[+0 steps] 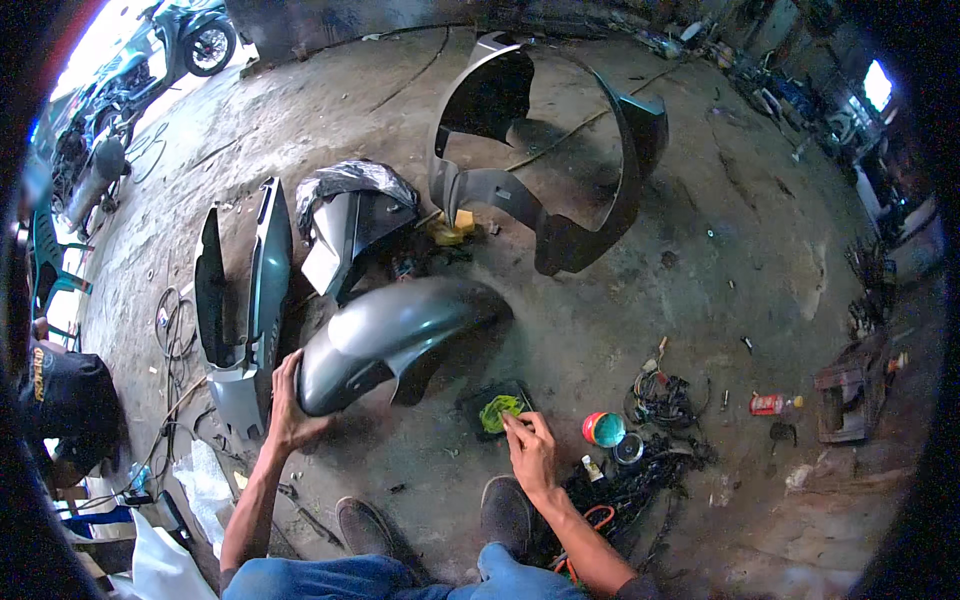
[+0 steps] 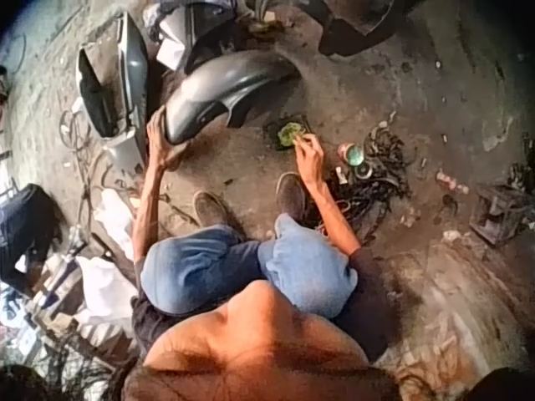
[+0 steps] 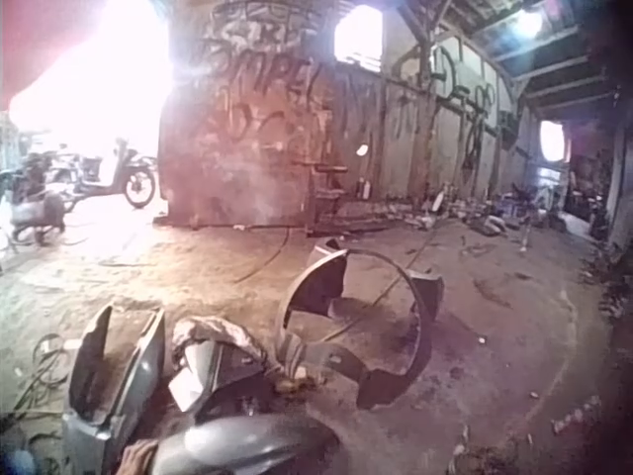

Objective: Apply filler and sand down the fairing of a motorcycle as part of a repair process.

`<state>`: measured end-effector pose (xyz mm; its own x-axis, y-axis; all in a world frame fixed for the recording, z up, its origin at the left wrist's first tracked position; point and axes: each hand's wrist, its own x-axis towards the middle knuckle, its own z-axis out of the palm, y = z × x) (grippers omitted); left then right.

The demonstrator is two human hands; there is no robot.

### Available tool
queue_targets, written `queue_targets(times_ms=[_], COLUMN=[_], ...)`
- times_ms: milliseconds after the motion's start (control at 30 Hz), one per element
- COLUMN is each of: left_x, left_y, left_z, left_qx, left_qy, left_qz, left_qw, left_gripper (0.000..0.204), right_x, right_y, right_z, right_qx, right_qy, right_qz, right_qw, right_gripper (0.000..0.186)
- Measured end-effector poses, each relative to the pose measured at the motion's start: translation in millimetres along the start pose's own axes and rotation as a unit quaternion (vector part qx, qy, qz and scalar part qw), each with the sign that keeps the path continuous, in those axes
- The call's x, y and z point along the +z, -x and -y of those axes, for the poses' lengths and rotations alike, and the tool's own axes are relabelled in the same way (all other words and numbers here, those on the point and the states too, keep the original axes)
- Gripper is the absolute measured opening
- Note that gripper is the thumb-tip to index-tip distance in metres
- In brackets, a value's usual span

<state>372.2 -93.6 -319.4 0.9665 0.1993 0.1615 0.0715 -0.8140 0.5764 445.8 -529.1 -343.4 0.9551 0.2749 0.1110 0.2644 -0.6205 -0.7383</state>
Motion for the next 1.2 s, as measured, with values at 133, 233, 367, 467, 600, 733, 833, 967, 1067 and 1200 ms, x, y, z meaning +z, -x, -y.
queue_targets(times_ms=[133, 233, 367, 467, 600, 733, 833, 967, 1067, 1200], left_x=[-11.6, -20.2, -29.4, -35.7, -36.0, -30.2, -27.3, -38.0, -46.7, -59.5], left_y=[42.6, 71.0, 99.2, 125.3, 156.1, 170.9, 172.7, 168.1, 155.6, 92.9], left_z=[-0.1, 1.4, 1.6, 8.4, 15.7, 23.7, 29.6, 28.0, 30.9, -2.1], left_qx=[0.011, 0.034, 0.026, 0.012, 0.012, 0.031, 0.042, 0.013, -0.034, -0.09], left_qy=[-0.029, -0.051, -0.087, -0.087, -0.11, -0.117, -0.118, -0.093, -0.017, -0.045], left_qz=[0.008, -0.012, -0.055, -0.066, -0.061, -0.055, -0.068, -0.01, -0.005, -0.068], left_qw=[0.999, 0.998, 0.994, 0.994, 0.992, 0.991, 0.99, 0.995, 0.999, 0.993], left_gripper=[0.127, 0.131, 0.134, 0.134, 0.132, 0.132, 0.133, 0.126, 0.095, 0.051], right_x=[-0.6, 3.6, -2.1, 0.0, 3.9, 10.0, 8.4, 8.1, 7.0, 4.9], right_y=[0.8, 2.6, 3.4, 7.7, 7.3, 13.4, 10.9, 9.0, 18.3, 8.0], right_z=[0.7, -1.8, 1.1, -3.1, -4.1, -2.5, 0.7, -5.1, -5.2, 6.4], right_qx=[0.026, 0.027, 0.026, 0.019, 0.016, -0.001, -0.031, -0.011, -0.076, -0.016], right_qy=[-0.003, -0.022, 0.007, -0.001, 0.004, -0.006, -0.007, 0.024, 0.019, 0.016], right_qz=[0.009, 0.006, 0.005, -0.001, -0.008, 0.011, 0.026, 0.004, 0.036, 0.016], right_qw=[1.0, 0.999, 1.0, 1.0, 1.0, 1.0, 0.999, 1.0, 0.996, 1.0], right_gripper=[0.026, 0.025, 0.025, 0.027, 0.029, 0.028, 0.029, 0.034, 0.034, 0.035])
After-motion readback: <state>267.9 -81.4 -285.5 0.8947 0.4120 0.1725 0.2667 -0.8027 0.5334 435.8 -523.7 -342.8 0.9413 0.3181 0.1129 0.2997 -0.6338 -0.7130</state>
